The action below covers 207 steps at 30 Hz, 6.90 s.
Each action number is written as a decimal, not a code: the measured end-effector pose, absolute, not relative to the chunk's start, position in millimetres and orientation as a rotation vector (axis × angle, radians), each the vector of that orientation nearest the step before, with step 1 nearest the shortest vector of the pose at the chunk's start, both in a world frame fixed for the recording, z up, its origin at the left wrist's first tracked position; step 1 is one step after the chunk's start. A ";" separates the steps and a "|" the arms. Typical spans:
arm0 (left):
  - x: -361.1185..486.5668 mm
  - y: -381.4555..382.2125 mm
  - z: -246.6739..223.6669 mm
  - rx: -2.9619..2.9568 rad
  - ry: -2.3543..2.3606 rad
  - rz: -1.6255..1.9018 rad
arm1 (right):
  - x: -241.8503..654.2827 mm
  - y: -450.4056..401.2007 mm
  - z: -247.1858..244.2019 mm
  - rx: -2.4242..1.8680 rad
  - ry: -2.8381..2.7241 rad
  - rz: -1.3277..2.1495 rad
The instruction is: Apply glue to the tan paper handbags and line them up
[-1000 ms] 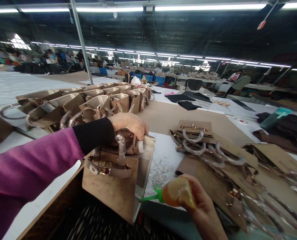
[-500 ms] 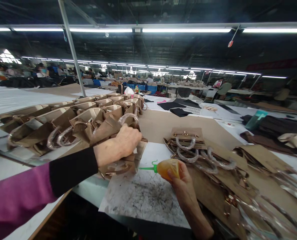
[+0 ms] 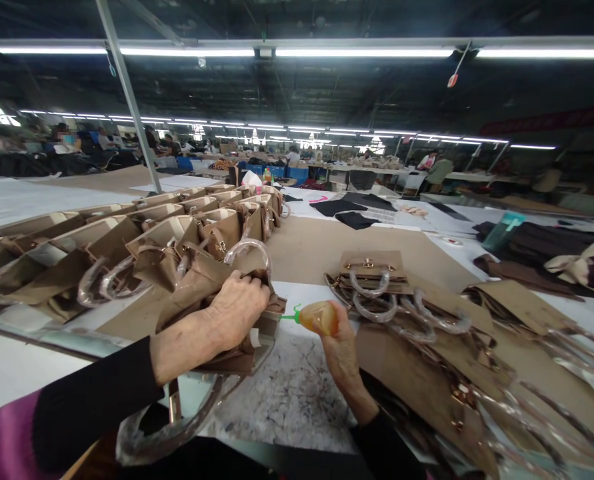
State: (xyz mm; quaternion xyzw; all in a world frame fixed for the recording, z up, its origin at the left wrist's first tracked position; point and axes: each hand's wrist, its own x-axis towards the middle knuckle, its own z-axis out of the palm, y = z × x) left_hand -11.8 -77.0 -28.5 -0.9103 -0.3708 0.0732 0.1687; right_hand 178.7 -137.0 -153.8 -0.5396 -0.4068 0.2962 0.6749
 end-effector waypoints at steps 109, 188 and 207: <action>-32.2 -116.1 -49.7 -2.636 -1.157 0.215 | 163.9 -168.2 -182.0 -1.263 -0.672 0.811; -36.2 -116.0 -56.2 -2.637 -1.112 0.168 | 154.5 -234.7 -156.6 -1.356 -0.738 0.974; -37.4 -109.2 -54.3 -2.639 -1.145 0.137 | 160.1 -193.9 -168.2 -1.404 -0.948 0.686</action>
